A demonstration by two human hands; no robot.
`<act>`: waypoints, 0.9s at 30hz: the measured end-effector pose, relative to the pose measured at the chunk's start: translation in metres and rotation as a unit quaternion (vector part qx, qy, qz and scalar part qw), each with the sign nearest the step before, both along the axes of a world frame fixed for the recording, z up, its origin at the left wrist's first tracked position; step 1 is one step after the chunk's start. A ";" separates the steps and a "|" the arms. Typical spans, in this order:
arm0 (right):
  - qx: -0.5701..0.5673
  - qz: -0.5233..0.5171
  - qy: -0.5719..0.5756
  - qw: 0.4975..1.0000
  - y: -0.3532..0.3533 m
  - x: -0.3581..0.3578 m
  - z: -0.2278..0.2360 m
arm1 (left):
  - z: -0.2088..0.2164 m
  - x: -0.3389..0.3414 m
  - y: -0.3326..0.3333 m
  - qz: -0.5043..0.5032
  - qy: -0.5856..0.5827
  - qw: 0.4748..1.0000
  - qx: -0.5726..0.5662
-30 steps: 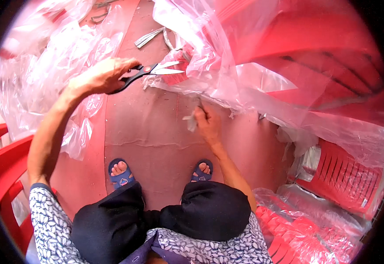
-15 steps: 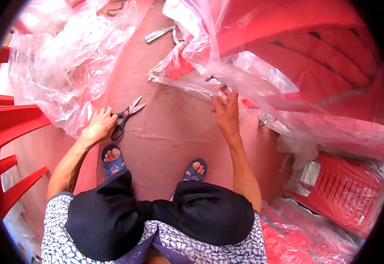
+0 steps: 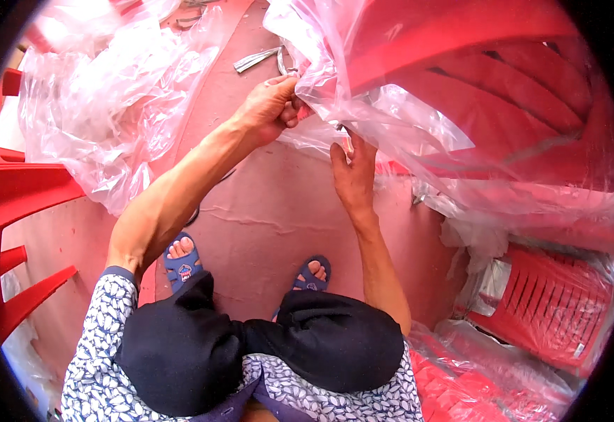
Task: The person uses scissors to cut plastic straps and remove plastic wrap from a stack of red chairs.
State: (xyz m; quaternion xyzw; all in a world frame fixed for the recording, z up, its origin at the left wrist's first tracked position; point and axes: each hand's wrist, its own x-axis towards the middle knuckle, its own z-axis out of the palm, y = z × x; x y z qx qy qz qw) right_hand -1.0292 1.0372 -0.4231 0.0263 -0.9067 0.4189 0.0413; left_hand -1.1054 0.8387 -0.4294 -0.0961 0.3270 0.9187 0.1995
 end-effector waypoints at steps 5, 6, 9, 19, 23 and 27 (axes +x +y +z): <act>0.000 -0.067 -0.050 0.996 0.008 -0.013 -0.007 | -0.003 0.069 0.007 -0.192 0.159 0.944 -0.218; -0.046 -0.041 -0.080 0.995 0.006 -0.014 0.002 | 0.008 0.093 0.006 -0.227 0.167 0.936 -0.211; -0.061 -0.004 -0.153 0.986 0.012 -0.017 -0.004 | -0.014 0.137 0.000 -0.182 0.107 0.959 -0.191; -0.248 -0.025 -0.157 0.956 0.006 0.021 -0.041 | -0.046 0.164 -0.078 0.012 -0.017 0.983 -0.182; -0.269 -0.059 -0.182 0.944 0.015 0.031 -0.057 | -0.043 0.163 -0.106 0.112 -0.043 0.978 -0.173; -0.247 -0.073 -0.204 0.944 0.027 0.035 -0.065 | -0.048 0.156 -0.151 0.202 -0.044 0.956 -0.208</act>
